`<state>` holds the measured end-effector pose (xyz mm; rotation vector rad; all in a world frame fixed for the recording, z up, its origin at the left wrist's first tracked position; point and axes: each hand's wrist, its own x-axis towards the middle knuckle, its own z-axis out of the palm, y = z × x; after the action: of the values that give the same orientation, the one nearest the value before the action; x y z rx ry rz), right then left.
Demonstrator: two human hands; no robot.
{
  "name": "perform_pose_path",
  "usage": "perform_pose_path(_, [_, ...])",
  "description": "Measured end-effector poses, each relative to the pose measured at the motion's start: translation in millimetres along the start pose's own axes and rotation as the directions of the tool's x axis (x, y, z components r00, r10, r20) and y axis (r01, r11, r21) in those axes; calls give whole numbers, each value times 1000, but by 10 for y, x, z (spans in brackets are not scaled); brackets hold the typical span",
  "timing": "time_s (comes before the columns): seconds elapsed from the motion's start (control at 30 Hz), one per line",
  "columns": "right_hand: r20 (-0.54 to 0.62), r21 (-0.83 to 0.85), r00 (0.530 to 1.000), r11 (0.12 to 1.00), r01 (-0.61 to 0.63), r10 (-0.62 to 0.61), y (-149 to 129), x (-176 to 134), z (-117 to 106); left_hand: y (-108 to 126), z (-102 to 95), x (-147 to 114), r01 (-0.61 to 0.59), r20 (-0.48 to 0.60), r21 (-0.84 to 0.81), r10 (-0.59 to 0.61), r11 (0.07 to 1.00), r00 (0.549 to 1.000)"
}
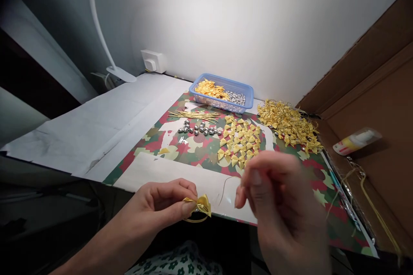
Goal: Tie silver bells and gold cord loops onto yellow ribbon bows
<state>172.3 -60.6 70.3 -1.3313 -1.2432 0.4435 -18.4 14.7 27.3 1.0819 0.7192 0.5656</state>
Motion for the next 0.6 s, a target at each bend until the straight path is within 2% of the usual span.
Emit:
perform_pose_path(0.03, [60, -15, 996, 997, -72, 73, 81, -36, -19, 0, 2, -10, 15, 8, -13, -15, 1000, 1000])
perform_pose_path(0.1, [191, -28, 956, 975, -220, 221, 203, -107, -17, 7, 6, -24, 42, 17, -40, -41, 998, 999])
perform_pose_path(0.17, [244, -28, 921, 952, -306, 303, 253, -175, 14, 24, 19, -29, 91, 27, -80, -89, 993, 996])
perform_pose_path(0.33, [245, -57, 930, 962, -267, 273, 234, -271, 66, 55, 73, -17, 228, 66, -191, -219, 955, 973])
perform_pose_path(0.4, [300, -51, 913, 960, -275, 277, 248, -271, 87, 41, 78, -9, 221, 48, -183, -216, 958, 975])
perform_pose_path(0.5, [396, -77, 861, 946, -315, 319, 279, -249, 142, 20, 58, 5, 164, 20, -119, -163, 979, 986])
perform_pose_path(0.6, [399, -58, 849, 934, -354, 346, 275, -218, 195, 36, 24, 9, 127, 13, -36, -126, 991, 992])
